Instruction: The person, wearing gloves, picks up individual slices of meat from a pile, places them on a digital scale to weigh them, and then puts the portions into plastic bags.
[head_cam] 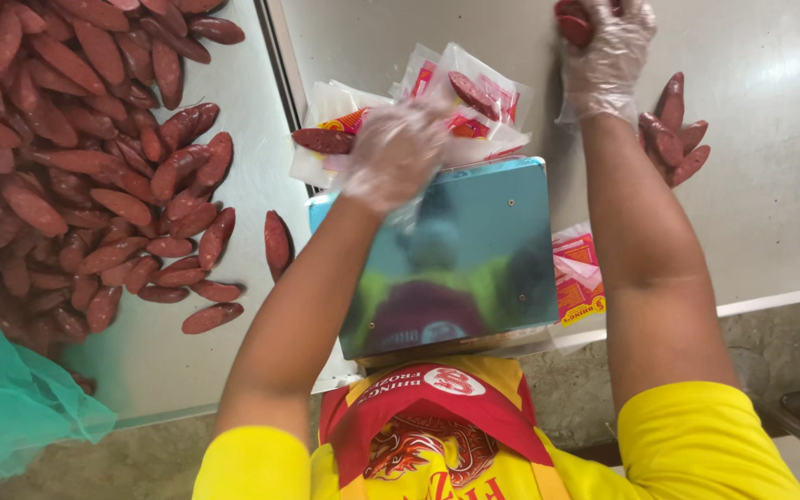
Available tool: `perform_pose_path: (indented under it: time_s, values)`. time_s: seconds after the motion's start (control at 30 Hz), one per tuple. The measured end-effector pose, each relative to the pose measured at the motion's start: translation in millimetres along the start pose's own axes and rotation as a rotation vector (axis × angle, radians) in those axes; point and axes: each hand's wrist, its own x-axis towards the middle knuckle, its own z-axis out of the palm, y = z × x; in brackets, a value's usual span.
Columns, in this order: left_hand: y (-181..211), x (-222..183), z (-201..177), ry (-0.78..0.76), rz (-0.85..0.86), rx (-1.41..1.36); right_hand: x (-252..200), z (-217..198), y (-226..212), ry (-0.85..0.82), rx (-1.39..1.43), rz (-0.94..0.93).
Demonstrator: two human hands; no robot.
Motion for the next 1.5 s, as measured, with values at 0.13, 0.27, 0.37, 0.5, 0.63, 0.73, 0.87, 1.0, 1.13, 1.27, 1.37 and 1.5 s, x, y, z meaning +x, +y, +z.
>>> perform_pose_path:
  time_s: [0.13,0.27,0.37,0.5,0.63,0.73,0.87,1.0,1.13,1.27,1.37,1.5]
  values:
    - [6.0,72.8,50.2,-0.119,-0.053,0.028,1.2,-16.3,6.1,-0.471,0.674,0.422]
    - [-2.0,101.8,74.0,-0.277,-0.433,-0.147,-14.7,-13.3,41.7,-0.273,1.291,0.779]
    - [-20.0,104.3,76.3,-0.075,-0.275,-0.069,-29.2,-19.8,58.4,0.041,0.705,0.194]
    - [-35.5,120.3,88.5,0.174,-0.438,-0.333,-24.5,-43.9,10.8,-0.474,1.361,0.63]
    - [-15.8,117.6,84.6,0.105,-0.336,-0.246,-11.6,-49.0,-54.7,-0.712,1.588,0.795]
    - [14.5,107.7,57.3,0.211,-0.164,-0.271,-13.3,-11.2,-63.7,-0.374,1.522,0.916]
    - [13.8,18.5,14.0,0.524,0.024,-0.272,-12.5,4.3,-15.6,-0.257,1.44,0.58]
    - [-56.7,-118.0,-21.8,0.639,-0.203,0.055,6.6,-28.6,0.9,-0.367,1.083,0.74]
    - [-126.1,-268.1,-49.2,0.548,-0.733,0.27,7.4,-76.3,-32.6,-0.094,1.106,0.144]
    - [-143.8,-322.6,-32.3,0.445,-0.847,-0.022,-10.1,-130.1,-105.9,-0.055,1.301,0.259]
    - [-142.9,-300.5,-15.4,0.51,-0.837,0.054,-44.4,-168.9,-170.4,0.004,1.528,0.243]
    - [-121.4,-267.3,-10.2,0.384,-0.792,0.227,-99.3,-219.1,-240.1,-0.177,1.612,0.174]
